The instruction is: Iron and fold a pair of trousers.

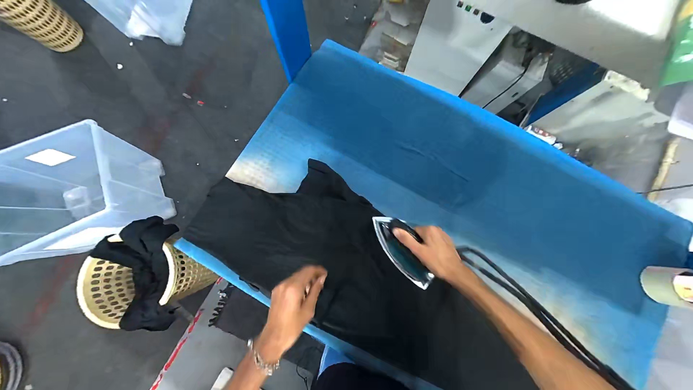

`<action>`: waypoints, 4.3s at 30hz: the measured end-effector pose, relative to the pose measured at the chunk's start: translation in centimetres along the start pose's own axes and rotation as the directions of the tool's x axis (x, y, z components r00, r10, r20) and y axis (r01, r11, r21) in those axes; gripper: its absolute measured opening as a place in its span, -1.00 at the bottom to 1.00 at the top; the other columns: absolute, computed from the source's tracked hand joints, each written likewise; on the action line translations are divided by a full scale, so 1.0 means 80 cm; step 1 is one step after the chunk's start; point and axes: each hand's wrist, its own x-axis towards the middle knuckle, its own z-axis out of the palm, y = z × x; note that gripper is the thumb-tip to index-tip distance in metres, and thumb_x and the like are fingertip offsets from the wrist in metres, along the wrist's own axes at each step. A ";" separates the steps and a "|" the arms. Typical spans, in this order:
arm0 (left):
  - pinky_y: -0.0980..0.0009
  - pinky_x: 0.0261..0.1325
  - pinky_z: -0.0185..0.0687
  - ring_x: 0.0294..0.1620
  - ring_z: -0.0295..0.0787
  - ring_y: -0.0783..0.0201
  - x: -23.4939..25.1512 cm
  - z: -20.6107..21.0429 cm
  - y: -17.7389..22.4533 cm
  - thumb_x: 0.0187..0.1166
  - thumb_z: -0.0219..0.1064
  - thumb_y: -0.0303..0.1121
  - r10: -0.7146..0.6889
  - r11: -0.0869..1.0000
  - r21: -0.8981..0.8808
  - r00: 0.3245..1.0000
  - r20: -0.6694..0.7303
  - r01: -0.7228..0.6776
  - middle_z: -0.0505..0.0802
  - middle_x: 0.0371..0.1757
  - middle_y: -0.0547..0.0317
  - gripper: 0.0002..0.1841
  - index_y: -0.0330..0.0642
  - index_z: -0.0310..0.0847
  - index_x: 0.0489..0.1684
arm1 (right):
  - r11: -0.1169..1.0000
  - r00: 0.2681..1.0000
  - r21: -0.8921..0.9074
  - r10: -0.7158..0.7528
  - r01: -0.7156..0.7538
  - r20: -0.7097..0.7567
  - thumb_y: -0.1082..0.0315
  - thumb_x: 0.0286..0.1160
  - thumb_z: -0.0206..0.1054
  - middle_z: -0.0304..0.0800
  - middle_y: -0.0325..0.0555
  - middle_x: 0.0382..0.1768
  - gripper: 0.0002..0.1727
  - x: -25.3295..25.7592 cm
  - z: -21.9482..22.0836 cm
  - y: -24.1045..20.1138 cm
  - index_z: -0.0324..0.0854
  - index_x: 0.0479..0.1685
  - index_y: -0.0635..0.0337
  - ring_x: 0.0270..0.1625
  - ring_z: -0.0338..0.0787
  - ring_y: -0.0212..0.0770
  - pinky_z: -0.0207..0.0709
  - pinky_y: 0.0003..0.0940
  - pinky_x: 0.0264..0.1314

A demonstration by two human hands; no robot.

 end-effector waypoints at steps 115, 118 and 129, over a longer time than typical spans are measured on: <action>0.08 -0.31 0.93 -0.55 0.87 0.13 -0.113 0.083 -0.135 0.75 0.23 -0.36 -0.614 0.447 -0.848 0.787 -0.059 0.284 0.82 -0.53 0.13 -0.83 -0.29 0.60 -0.18 | 0.314 0.331 0.932 0.912 -0.181 -0.243 -0.37 0.68 0.04 0.32 -0.35 -0.83 -0.34 -0.510 0.012 0.395 0.40 -0.62 -0.04 -0.85 0.35 -0.31 0.45 -0.27 -0.78; 0.08 -0.29 0.93 -0.55 0.88 0.13 -0.115 0.083 -0.131 0.77 0.22 -0.38 -0.607 0.461 -0.843 0.792 -0.070 0.279 0.82 -0.53 0.11 -0.82 -0.31 0.58 -0.19 | 0.408 0.537 0.871 0.816 -0.274 -0.213 -0.34 0.72 0.01 0.32 -0.27 -0.83 -0.31 -0.489 0.020 0.360 0.44 -0.60 0.05 -0.87 0.34 -0.27 0.41 -0.27 -0.81; 0.04 -0.26 0.94 -0.47 0.93 0.02 -0.119 0.076 -0.133 0.78 0.13 -0.44 -0.531 0.488 -0.840 0.845 -0.069 0.238 0.87 -0.49 -0.05 -0.79 -0.43 0.59 -0.14 | 0.960 0.940 0.194 0.245 -0.201 -0.239 -0.48 0.60 -0.06 0.71 -0.10 -0.53 -0.23 -0.152 0.037 0.073 0.70 -0.34 0.03 -0.35 0.78 0.00 0.56 0.17 -0.29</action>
